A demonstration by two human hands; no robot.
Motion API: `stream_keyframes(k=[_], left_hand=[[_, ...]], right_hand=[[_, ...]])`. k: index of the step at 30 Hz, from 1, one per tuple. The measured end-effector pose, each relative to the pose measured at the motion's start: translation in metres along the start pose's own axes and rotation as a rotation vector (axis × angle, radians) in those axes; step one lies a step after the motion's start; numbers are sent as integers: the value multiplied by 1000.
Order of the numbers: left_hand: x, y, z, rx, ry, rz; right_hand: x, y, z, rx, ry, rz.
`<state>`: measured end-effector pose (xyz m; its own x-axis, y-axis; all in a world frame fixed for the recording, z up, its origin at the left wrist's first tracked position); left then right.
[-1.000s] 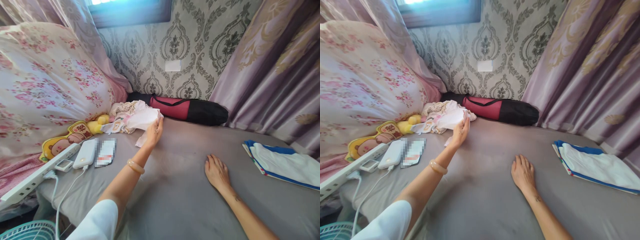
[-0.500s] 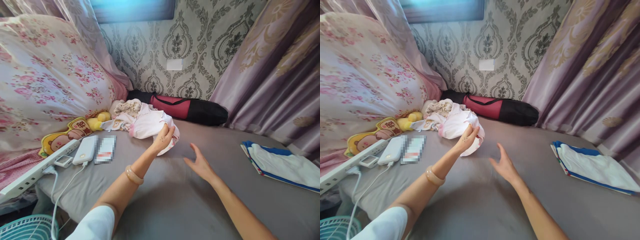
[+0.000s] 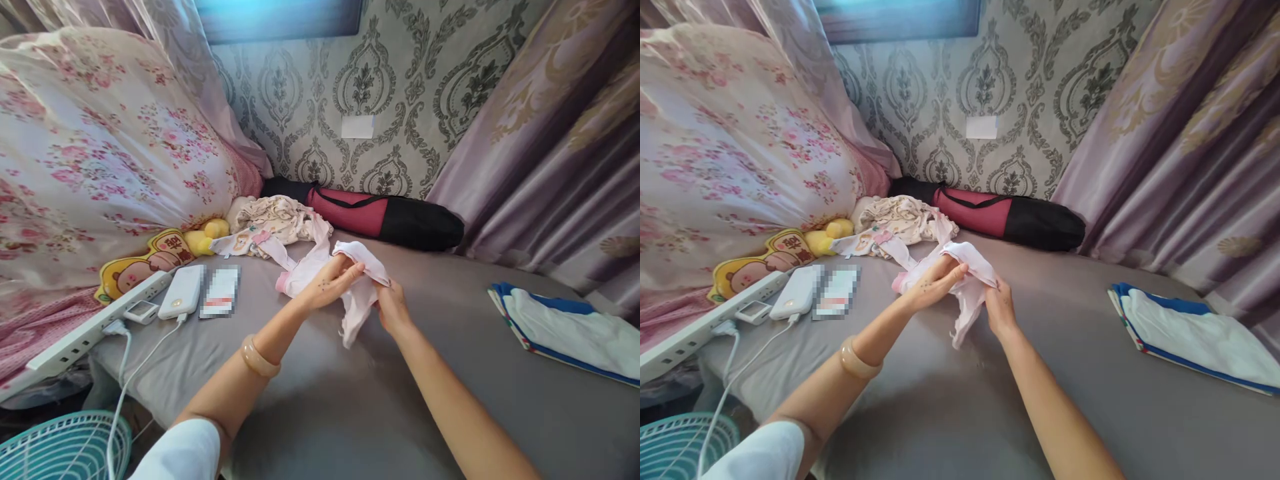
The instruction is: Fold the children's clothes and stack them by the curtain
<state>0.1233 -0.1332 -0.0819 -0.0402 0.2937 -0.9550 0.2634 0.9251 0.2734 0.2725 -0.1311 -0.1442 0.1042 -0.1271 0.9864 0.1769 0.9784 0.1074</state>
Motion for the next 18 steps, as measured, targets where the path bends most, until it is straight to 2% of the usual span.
stream_keyframes(k=[3, 8, 10, 12, 16, 18], left_hand=[[2, 1, 3, 84, -56, -19], [22, 4, 22, 75, -346, -129], [29, 5, 30, 79, -418, -199], [32, 5, 38, 93, -444, -265], [33, 3, 51, 62, -439, -344], [31, 2, 58, 49, -417, -355]], right_hand=[[10, -10, -14, 26, -46, 3], [27, -41, -25, 311, -328, -99], [32, -53, -29, 369, -356, -127], [36, -59, -36, 309, -371, -165], [42, -62, -52, 36, -477, -326], [43, -64, -53, -6, -537, -388]])
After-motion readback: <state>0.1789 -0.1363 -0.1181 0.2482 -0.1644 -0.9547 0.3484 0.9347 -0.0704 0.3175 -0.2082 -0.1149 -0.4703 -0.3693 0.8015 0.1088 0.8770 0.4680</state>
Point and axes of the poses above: each hand's wrist, its own y-axis towards the middle knuckle, its own z-axis out of the palm, x = y × z, the point moved 4 cm from there along y, towards the middle knuckle, and after that the axes turned 7 degrees about -z, right-handed, at the moved point
